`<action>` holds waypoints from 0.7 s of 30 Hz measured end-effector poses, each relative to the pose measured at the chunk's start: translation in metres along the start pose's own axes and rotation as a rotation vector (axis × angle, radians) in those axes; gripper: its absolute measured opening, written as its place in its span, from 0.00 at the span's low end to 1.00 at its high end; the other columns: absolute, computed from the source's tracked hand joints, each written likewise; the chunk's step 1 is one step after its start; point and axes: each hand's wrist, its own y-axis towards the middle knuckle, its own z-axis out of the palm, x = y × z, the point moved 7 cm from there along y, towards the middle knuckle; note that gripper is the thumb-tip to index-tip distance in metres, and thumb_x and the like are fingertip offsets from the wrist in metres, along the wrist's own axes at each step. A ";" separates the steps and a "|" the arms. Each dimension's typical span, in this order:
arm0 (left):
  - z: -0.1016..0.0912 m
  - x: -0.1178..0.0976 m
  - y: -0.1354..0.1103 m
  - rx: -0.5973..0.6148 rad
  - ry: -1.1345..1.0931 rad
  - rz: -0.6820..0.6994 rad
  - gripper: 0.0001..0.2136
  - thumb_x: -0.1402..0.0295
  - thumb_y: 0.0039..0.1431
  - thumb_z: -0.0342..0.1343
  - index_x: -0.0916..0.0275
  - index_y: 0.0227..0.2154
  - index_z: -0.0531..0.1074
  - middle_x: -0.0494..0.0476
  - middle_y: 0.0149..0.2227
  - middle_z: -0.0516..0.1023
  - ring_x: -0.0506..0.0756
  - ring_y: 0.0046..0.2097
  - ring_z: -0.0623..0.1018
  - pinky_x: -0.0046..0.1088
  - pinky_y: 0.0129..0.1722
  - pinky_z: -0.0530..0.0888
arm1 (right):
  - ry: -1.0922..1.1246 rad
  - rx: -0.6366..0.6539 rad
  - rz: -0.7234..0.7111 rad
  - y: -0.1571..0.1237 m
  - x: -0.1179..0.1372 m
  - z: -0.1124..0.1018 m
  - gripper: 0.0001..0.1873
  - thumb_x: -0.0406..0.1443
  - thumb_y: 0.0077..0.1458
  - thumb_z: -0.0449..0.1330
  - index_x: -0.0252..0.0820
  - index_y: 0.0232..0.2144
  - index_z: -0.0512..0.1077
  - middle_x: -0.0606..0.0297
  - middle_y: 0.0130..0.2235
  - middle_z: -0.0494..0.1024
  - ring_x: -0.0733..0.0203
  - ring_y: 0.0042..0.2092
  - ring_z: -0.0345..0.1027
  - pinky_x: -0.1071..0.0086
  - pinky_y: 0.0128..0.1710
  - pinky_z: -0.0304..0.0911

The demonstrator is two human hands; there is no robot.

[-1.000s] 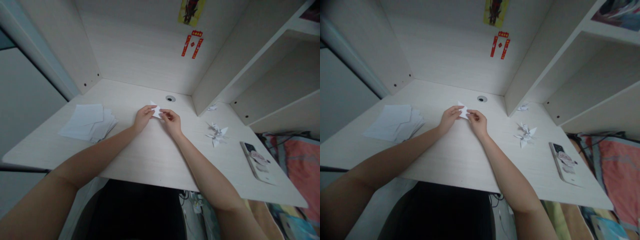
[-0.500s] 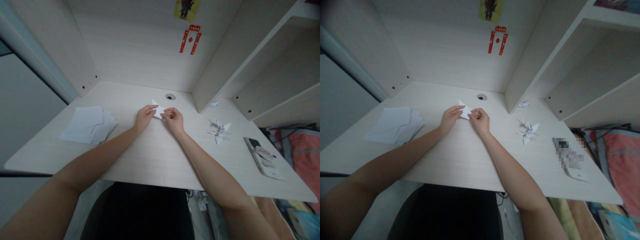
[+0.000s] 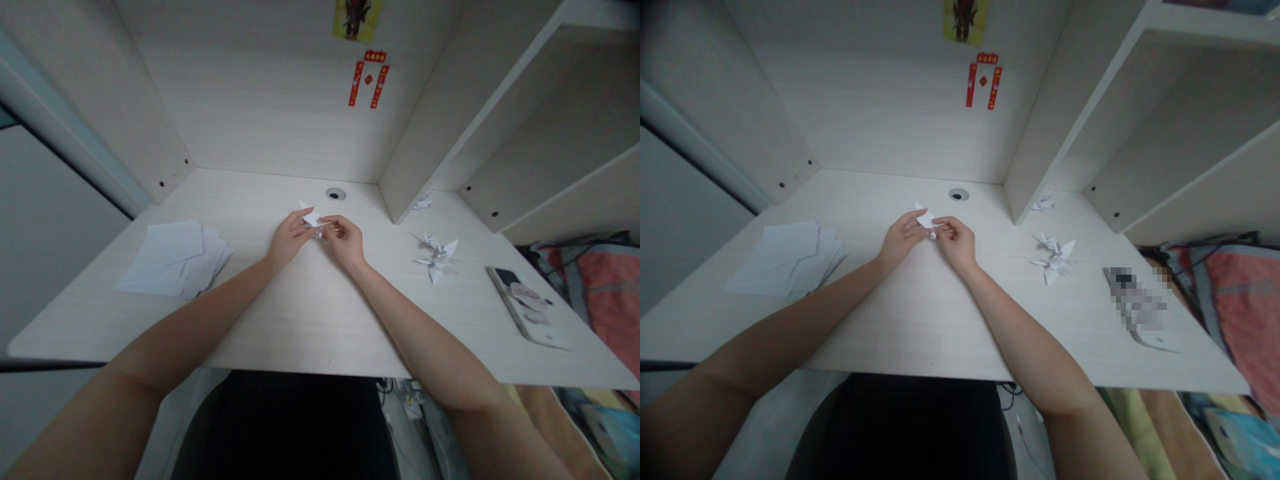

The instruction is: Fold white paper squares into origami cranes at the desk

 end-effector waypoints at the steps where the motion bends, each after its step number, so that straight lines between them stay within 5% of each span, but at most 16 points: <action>1: 0.000 -0.001 0.000 -0.002 0.000 0.005 0.24 0.68 0.46 0.62 0.62 0.49 0.67 0.60 0.45 0.76 0.53 0.42 0.77 0.31 0.45 0.72 | 0.005 0.004 -0.001 0.000 0.001 0.000 0.12 0.38 0.48 0.58 0.41 0.35 0.73 0.64 0.31 0.78 0.64 0.28 0.70 0.71 0.29 0.65; 21: 0.000 0.000 0.002 0.053 0.154 0.091 0.19 0.70 0.51 0.57 0.62 0.48 0.68 0.61 0.48 0.75 0.54 0.46 0.76 0.33 0.48 0.72 | 0.085 -0.018 0.088 0.003 -0.007 0.000 0.13 0.40 0.44 0.60 0.39 0.32 0.76 0.62 0.32 0.79 0.65 0.27 0.68 0.69 0.30 0.66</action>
